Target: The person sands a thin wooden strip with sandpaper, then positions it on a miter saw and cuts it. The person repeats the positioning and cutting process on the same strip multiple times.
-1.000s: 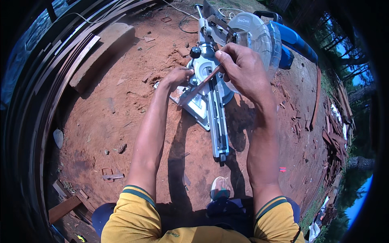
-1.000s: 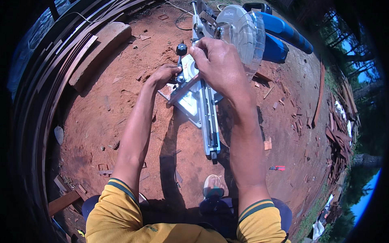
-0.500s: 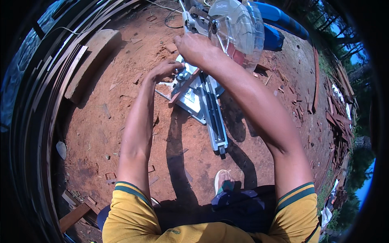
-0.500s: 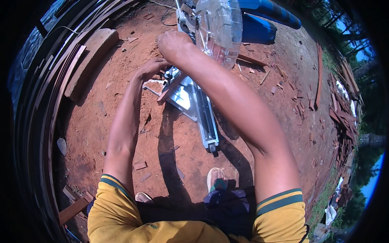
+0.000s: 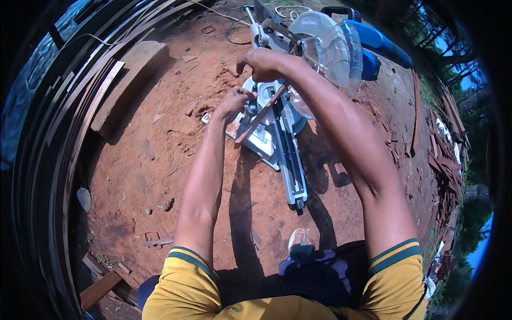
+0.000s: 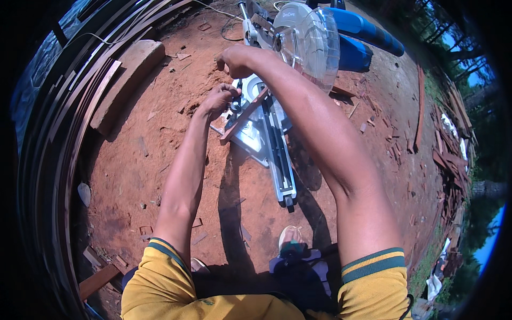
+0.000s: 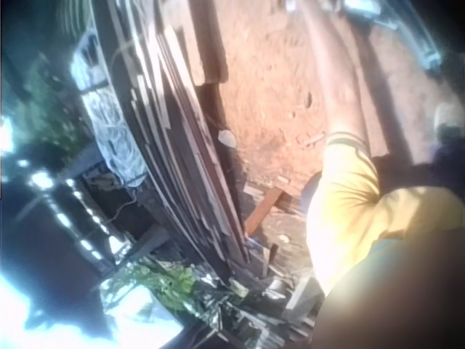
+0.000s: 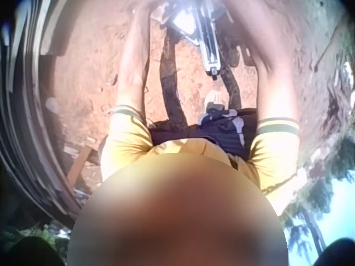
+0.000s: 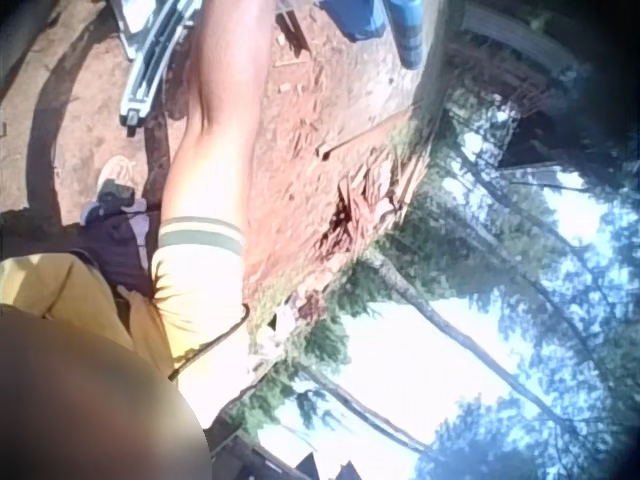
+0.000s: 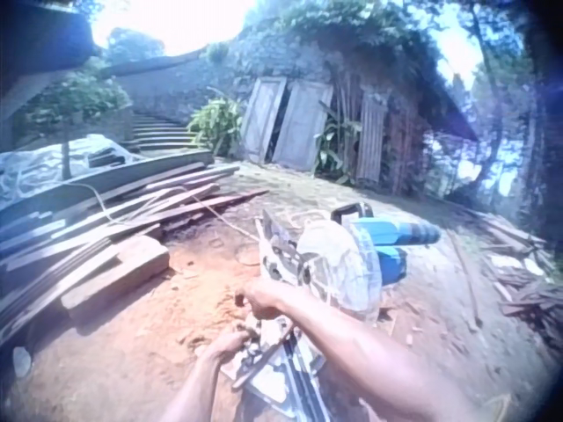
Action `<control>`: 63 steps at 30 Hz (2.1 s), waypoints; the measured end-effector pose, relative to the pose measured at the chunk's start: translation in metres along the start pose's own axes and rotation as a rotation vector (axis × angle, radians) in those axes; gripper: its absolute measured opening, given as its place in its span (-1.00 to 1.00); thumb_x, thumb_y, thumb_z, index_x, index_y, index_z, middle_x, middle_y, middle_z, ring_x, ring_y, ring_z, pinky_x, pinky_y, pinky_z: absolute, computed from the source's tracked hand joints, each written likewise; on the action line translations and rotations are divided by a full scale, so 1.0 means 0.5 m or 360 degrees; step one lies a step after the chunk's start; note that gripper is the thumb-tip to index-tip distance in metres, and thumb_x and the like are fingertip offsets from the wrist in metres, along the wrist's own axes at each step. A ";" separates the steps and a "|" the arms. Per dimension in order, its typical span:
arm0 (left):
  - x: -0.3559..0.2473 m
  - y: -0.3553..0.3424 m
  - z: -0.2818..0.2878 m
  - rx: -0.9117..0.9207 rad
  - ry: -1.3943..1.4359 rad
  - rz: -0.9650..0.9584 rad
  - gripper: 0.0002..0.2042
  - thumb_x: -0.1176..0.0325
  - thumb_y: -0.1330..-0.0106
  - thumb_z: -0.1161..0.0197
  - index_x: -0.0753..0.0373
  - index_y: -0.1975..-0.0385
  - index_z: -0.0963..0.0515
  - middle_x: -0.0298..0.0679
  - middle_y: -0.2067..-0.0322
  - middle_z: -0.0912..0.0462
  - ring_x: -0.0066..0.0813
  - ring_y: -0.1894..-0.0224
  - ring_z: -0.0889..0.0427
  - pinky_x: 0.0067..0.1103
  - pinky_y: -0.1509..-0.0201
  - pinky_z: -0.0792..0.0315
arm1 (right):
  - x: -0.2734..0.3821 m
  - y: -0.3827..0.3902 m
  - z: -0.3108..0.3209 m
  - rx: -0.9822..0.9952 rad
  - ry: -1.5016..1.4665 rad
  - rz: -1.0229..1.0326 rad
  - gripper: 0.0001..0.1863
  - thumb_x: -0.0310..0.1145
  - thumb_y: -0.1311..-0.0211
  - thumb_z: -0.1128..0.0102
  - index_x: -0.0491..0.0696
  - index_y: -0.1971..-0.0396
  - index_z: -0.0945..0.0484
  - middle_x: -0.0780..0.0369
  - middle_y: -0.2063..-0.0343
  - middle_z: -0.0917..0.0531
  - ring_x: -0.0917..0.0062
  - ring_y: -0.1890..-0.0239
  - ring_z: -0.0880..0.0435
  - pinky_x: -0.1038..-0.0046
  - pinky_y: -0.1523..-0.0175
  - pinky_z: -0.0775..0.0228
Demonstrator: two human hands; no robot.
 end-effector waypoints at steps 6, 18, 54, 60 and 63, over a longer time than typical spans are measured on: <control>0.015 -0.028 0.002 -0.0095 0.0228 -0.0032 -0.48 0.39 -0.29 -0.42 0.27 -0.22 -0.41 -0.32 0.25 -0.66 -0.56 0.31 -0.61 -0.58 0.31 -0.43 | -0.051 0.019 -0.016 -0.0064 0.0017 -0.0503 -0.68 -0.22 -0.38 -0.26 -0.15 0.08 -0.75 -0.03 0.08 -0.77 0.07 -0.05 -0.75 0.13 -0.13 -0.60; -0.012 0.013 -0.006 -0.0026 0.0275 -0.0027 -0.73 0.33 -0.31 -0.42 0.13 0.02 -0.61 -0.43 0.23 -0.68 -0.59 0.24 -0.59 -0.55 0.22 -0.40 | -0.023 0.011 -0.007 -0.0185 -0.0588 -0.0614 -0.55 -0.17 -0.39 -0.24 -0.11 -0.15 -0.68 -0.02 -0.14 -0.70 0.14 -0.23 -0.67 0.15 -0.25 -0.56; 0.040 -0.068 0.014 0.0063 0.0103 -0.0017 -0.03 0.22 0.09 -0.65 0.62 -0.34 -0.34 0.24 -0.17 -0.59 -0.10 -0.18 -0.65 -0.39 -0.29 -0.49 | -0.042 -0.008 -0.004 0.0175 0.0105 -0.0712 -0.74 -0.23 -0.37 -0.32 -0.11 0.12 -0.64 -0.06 0.23 -0.75 0.07 0.12 -0.76 0.13 0.01 -0.56; 0.030 -0.071 0.032 -0.0009 -0.0069 -0.0071 -0.08 0.22 0.02 -0.66 0.60 -0.31 -0.36 0.16 -0.08 -0.66 -0.18 -0.07 -0.70 -0.39 -0.21 -0.53 | -0.055 0.014 0.013 -0.0026 -0.0137 -0.0661 -0.53 -0.15 -0.26 -0.45 -0.19 0.00 -0.60 -0.12 -0.03 -0.68 -0.02 -0.21 -0.63 0.14 -0.18 -0.54; 0.038 -0.073 0.029 -0.0011 -0.0075 -0.0083 -0.12 0.26 -0.01 -0.64 0.60 -0.30 -0.36 0.12 -0.03 -0.67 -0.22 0.01 -0.73 -0.42 -0.11 -0.57 | -0.089 -0.005 -0.010 0.0083 0.0024 -0.0851 -0.38 0.10 -0.39 -0.24 -0.25 -0.03 -0.61 -0.14 0.13 -0.73 -0.07 -0.01 -0.71 0.05 -0.08 -0.54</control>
Point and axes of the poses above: each hand's wrist, its own y-axis away from the middle knuckle, its own z-axis out of the back of the hand, x = y × z, the point moved 10 cm from there along -y, towards the middle knuckle
